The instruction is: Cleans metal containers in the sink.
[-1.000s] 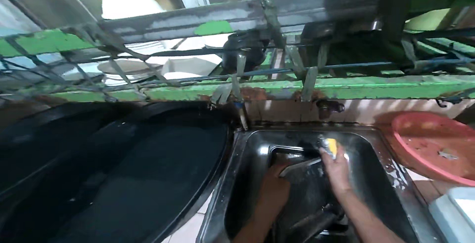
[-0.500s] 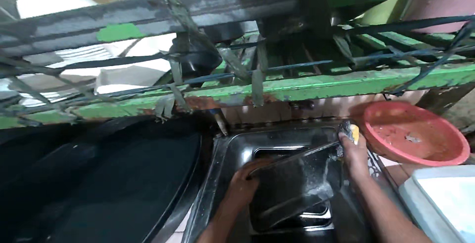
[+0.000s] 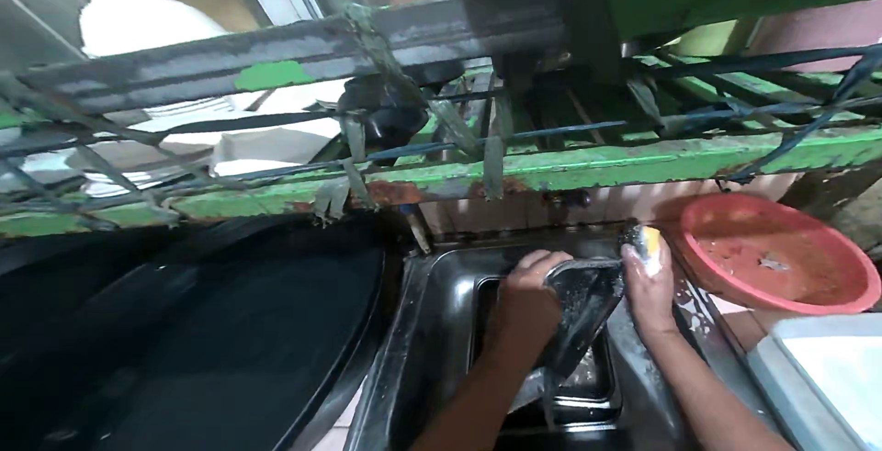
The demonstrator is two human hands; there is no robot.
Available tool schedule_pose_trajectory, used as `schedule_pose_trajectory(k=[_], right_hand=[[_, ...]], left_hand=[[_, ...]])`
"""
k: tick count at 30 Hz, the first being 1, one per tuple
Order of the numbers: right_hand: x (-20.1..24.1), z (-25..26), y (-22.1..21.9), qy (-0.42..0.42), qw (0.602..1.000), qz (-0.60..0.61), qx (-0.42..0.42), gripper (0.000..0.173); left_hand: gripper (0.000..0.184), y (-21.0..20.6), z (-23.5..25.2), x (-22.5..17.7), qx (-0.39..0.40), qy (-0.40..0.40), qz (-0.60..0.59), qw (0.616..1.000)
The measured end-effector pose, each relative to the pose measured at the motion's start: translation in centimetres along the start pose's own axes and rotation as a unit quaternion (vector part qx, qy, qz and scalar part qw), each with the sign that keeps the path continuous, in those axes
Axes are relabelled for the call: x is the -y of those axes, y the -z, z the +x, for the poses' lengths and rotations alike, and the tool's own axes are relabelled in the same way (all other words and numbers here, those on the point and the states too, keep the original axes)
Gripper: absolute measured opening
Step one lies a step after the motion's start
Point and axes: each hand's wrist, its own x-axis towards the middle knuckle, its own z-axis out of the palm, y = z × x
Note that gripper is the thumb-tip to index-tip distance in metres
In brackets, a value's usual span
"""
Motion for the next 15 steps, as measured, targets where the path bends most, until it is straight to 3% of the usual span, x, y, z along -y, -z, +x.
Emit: schedule_pose_trajectory(k=[4,7,9,12,14,15], right_hand=[[3.9,-3.0,-1.7,0.082,0.995,-0.036,0.035,0.062],[4.9,-4.0,-2.9,0.156,0.986,-0.039,0.05,0.061],[2.5,-2.7,-2.0,0.099,0.994,0.0,0.04,0.061],[1.0,0.0,-0.3,-0.132,0.982,0.134,-0.027,0.059],[2.2,0.3,0.1,-0.181,0.965,0.184,-0.045,0.06],[3.1,0.1,0.2,-0.174,0.967,0.18,-0.046,0.061]], left_hand=[[0.037,-1.4,-0.2,-0.4,0.062,0.031,0.006,0.998],[0.027,-1.6,-0.6,-0.7,0.041,0.025,0.001,0.999],[0.036,-0.6,-1.0,-0.9,0.03,0.037,-0.026,0.999],[0.04,0.3,-2.3,-0.1,-0.011,0.024,-0.083,0.996],[0.036,0.2,-3.1,1.4,-0.032,0.0,-0.119,0.992],[0.037,0.9,-3.1,2.0,-0.001,0.007,-0.102,0.995]])
